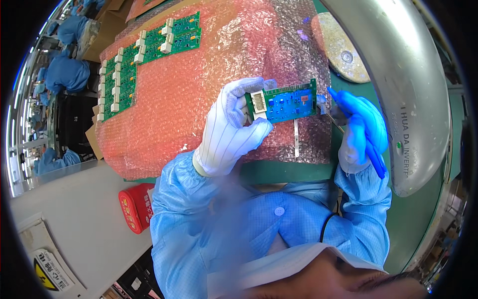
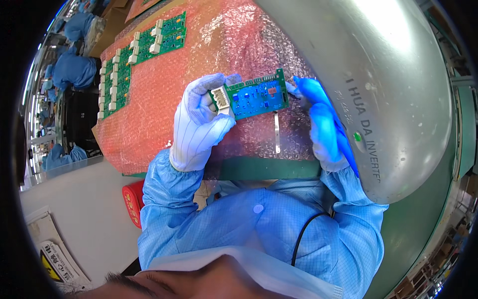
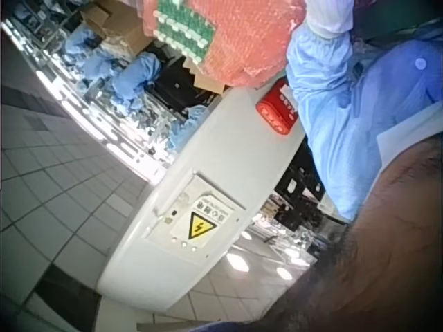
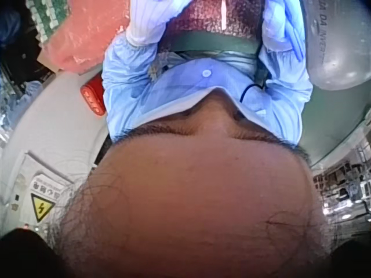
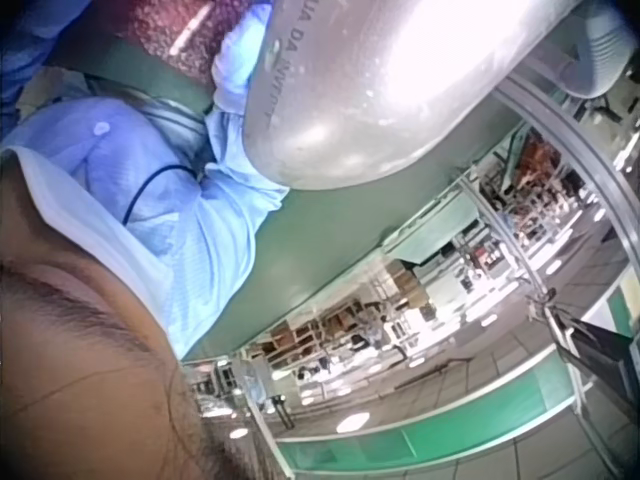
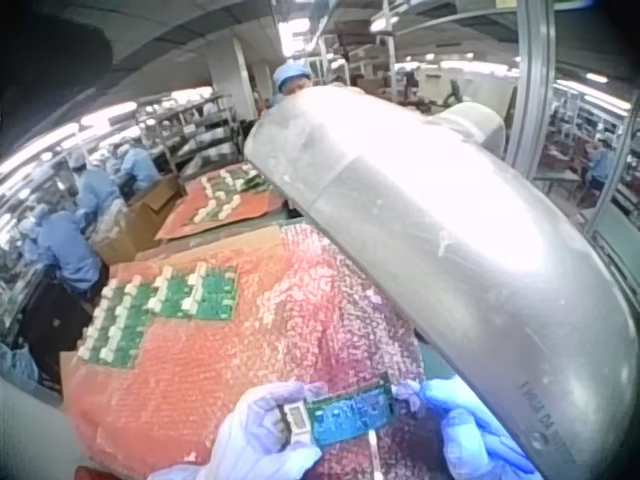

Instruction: Inspecting and marking components on printed circuit boards at a manual inspection station.

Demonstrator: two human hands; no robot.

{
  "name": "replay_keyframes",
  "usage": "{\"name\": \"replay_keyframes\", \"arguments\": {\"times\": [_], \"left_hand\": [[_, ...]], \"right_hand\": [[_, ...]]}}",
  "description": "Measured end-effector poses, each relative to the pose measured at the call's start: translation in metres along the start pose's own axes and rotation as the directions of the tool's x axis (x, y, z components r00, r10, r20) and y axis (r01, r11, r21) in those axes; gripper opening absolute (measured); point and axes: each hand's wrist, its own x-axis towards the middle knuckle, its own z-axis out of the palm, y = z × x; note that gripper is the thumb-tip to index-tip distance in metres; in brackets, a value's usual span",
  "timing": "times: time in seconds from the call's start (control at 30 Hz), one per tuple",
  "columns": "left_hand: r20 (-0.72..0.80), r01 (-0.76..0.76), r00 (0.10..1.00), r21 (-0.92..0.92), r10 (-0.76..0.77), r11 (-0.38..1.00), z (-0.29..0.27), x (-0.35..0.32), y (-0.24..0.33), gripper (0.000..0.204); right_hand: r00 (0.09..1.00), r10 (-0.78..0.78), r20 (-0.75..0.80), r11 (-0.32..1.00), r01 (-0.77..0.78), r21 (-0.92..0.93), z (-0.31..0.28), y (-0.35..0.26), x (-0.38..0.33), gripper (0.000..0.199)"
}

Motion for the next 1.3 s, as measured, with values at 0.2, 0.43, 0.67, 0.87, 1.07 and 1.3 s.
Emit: {"name": "replay_keyframes", "arguments": {"times": [0.2, 0.43, 0.67, 0.87, 1.07, 1.3], "left_hand": [[0.062, -0.064, 0.996, 0.109, 0.058, 0.992, 0.000, 0.000, -0.004, 0.056], [0.064, -0.057, 0.997, 0.109, 0.050, 0.992, 0.000, -0.001, -0.006, 0.057], [0.055, -0.038, 0.998, 0.050, 0.035, 0.998, 0.001, -0.002, -0.002, 0.057], [0.032, 0.159, 0.987, -0.120, -0.156, 0.980, -0.006, 0.006, 0.009, 0.060], [0.294, 0.490, 0.871, -0.567, -0.393, 0.662, -0.021, 0.012, -0.009, 0.053], [0.378, 0.576, 0.810, -0.656, -0.449, 0.488, -0.026, 0.014, -0.020, 0.044]], "right_hand": [[0.993, -0.009, 0.115, 0.986, 0.028, -0.166, -0.002, -0.004, 0.002, 0.016], [0.992, 0.030, 0.119, 0.984, -0.009, -0.176, -0.004, 0.000, 0.002, 0.014], [0.994, 0.009, 0.113, 0.980, 0.014, -0.199, 0.000, -0.007, 0.004, 0.013], [0.973, 0.218, 0.072, 0.976, -0.219, 0.014, -0.026, 0.028, 0.016, 0.024], [0.966, 0.062, 0.252, 0.998, -0.068, 0.016, 0.003, 0.004, 0.011, 0.024], [0.959, -0.008, 0.282, 0.992, -0.029, 0.125, 0.009, 0.003, 0.003, 0.018]]}}
